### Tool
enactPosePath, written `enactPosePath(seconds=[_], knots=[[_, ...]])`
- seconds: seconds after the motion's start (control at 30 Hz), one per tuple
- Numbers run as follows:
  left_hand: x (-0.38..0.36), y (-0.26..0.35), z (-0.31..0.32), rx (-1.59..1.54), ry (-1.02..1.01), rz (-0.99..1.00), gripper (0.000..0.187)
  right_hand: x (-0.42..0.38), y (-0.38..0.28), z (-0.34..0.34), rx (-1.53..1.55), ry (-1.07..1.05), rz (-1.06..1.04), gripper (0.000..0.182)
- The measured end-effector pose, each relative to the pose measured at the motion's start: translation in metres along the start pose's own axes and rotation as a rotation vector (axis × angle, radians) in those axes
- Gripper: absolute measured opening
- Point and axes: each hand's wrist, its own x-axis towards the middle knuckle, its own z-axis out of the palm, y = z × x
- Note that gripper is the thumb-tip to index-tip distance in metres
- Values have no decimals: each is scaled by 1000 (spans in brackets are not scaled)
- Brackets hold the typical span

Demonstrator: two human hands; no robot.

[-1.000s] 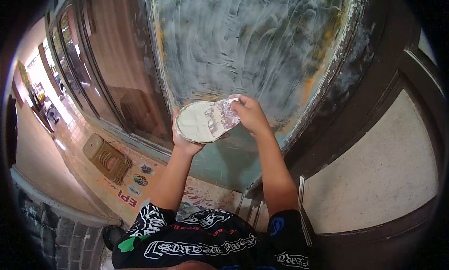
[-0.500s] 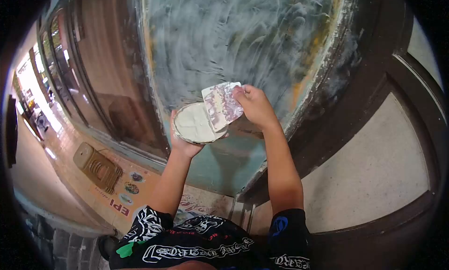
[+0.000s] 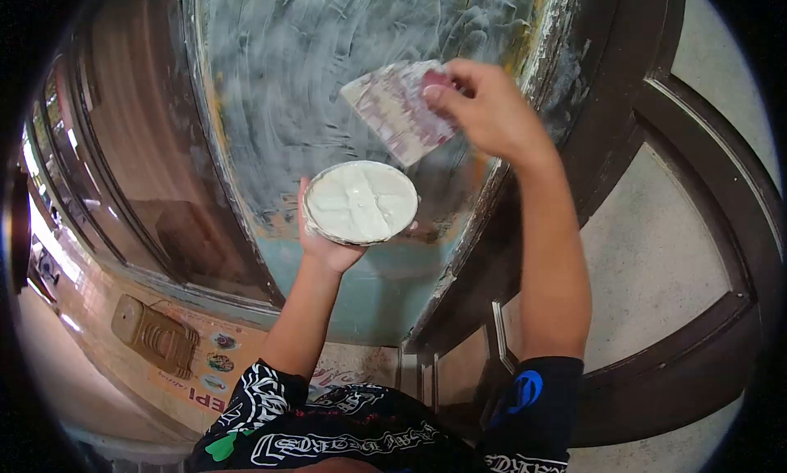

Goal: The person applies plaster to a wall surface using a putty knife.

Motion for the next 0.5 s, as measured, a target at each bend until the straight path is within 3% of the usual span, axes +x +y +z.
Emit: enactPosePath(seconds=[0.07, 0.17, 0.27, 0.4, 0.5], knots=[[4, -1, 4, 35, 70, 9, 86, 11, -13, -33, -184, 60, -114, 19], [9, -2, 8, 82, 100, -25, 86, 27, -36, -72, -536, 79, -124, 17], [10, 1, 2, -27, -4, -73, 86, 43, -35, -93, -920, 159, -148, 20], [5, 3, 1, -70, -93, -128, 86, 65, -20, -114, -1045, 116, -130, 25], [3, 4, 3, -15, -14, -114, 86, 75, -7, -115, -848, 93, -113, 25]])
